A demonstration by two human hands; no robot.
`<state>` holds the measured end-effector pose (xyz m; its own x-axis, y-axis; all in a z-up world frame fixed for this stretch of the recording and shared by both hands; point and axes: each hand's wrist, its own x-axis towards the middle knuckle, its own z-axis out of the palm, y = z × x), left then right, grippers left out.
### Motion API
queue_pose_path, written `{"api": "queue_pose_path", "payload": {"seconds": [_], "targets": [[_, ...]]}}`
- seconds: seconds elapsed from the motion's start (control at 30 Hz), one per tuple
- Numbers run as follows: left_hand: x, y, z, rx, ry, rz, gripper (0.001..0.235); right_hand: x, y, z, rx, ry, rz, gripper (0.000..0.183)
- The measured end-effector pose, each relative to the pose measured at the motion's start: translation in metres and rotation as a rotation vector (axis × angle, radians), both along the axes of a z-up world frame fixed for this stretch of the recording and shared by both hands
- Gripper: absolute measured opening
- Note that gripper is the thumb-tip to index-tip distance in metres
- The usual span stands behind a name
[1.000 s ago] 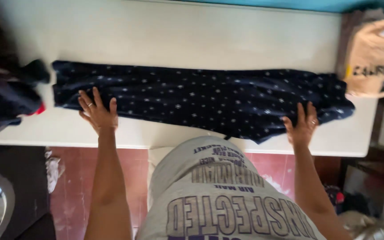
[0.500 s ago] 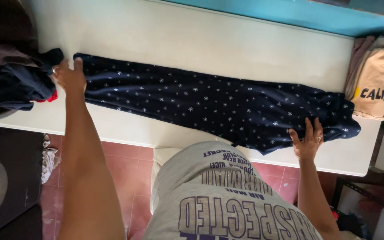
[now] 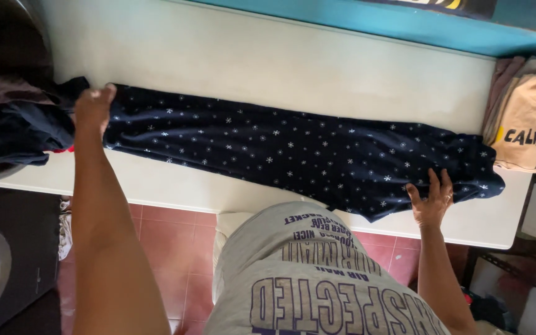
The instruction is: Carefully folding a pair of dark blue patterned pajama pants on a flat surface.
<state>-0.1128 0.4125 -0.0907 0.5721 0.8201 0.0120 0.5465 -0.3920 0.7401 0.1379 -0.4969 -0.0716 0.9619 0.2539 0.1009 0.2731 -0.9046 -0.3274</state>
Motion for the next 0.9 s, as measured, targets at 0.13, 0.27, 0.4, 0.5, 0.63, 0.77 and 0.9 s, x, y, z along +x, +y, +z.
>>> {"api": "queue_pose_path", "payload": {"seconds": [0.13, 0.27, 0.4, 0.5, 0.63, 0.77, 0.9], "targets": [[0.016, -0.021, 0.029, 0.037, 0.247, -0.025, 0.04, 0.001, 0.0, 0.001, 0.007, -0.022, 0.002, 0.077], [0.01, -0.008, 0.014, -0.208, -0.055, 0.087, 0.028, 0.001, -0.001, 0.002, 0.022, -0.004, 0.002, 0.076], [0.014, -0.017, 0.043, -0.301, -0.128, 0.085, 0.02, 0.001, 0.003, 0.003, 0.018, 0.008, 0.003, 0.076], [0.024, -0.017, 0.043, -0.225, -0.052, 0.087, 0.014, 0.002, 0.002, 0.002, 0.008, -0.001, -0.011, 0.076], [0.027, -0.01, 0.017, -0.39, -0.258, 0.142, 0.031, 0.001, 0.002, 0.003, 0.016, -0.014, -0.012, 0.076], [0.023, -0.01, 0.011, -0.428, -0.101, 0.125, 0.053, 0.002, 0.003, 0.002, 0.027, -0.017, -0.006, 0.076], [0.012, -0.013, 0.031, -0.4, 0.007, 0.081, 0.054, 0.002, 0.001, -0.001, 0.032, -0.028, -0.003, 0.076]]}}
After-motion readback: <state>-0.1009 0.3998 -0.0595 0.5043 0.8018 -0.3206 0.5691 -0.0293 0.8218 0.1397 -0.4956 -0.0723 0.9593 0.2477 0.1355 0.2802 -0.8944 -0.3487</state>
